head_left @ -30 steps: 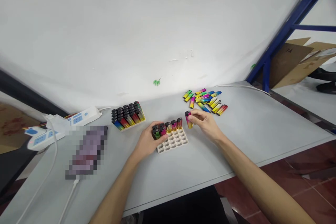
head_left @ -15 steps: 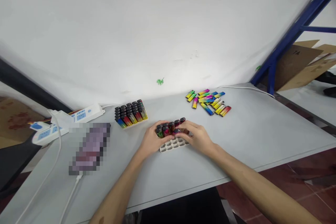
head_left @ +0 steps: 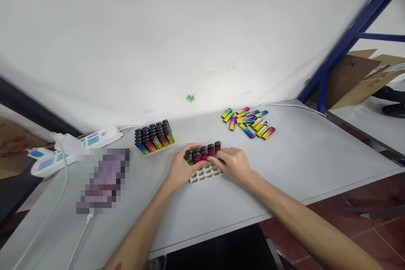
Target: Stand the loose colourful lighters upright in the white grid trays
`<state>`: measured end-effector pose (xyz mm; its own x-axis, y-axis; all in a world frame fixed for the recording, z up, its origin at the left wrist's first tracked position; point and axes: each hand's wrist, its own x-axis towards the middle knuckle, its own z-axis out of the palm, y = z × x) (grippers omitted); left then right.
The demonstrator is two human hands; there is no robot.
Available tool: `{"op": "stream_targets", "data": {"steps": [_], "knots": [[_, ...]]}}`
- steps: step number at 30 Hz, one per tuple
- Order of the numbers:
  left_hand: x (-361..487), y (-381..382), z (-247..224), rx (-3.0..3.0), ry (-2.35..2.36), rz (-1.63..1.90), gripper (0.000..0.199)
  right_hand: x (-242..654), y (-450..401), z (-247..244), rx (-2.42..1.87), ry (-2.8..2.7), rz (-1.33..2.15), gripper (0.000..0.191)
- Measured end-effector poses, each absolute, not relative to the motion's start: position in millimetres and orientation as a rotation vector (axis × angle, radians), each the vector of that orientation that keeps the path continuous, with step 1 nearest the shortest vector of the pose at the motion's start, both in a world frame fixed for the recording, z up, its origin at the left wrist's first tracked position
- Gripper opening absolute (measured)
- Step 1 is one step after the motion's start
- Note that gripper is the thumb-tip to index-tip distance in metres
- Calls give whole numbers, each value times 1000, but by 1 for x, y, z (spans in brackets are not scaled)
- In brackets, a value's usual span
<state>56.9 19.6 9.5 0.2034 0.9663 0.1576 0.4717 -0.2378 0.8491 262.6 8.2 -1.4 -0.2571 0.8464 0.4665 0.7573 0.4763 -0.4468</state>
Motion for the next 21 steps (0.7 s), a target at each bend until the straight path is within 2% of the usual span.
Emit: {"op": "stream_targets", "data": {"steps": [3,7,11,15,18,21], "knots": [[57,19,10,1785,1358,918,44,284,19,3,-1550,-1850,28,50],[58,17,14,1747,1373,894,45,325,37,-1,-1950,-1583,-246,32],[53,16,18,1758,1372,846,44,350,43,-11,-2214,-1571,-259,35],[45,15,21,1804,1345,777,41,351,42,-10,-2175,-1569,-263,26],[42,14,21,1786,1309,783,42,347,41,-4,-1975,-1460,-250,25],[42,14,20,1766,1304,787,46,338,39,1,-1682,-1372,14,26]]}}
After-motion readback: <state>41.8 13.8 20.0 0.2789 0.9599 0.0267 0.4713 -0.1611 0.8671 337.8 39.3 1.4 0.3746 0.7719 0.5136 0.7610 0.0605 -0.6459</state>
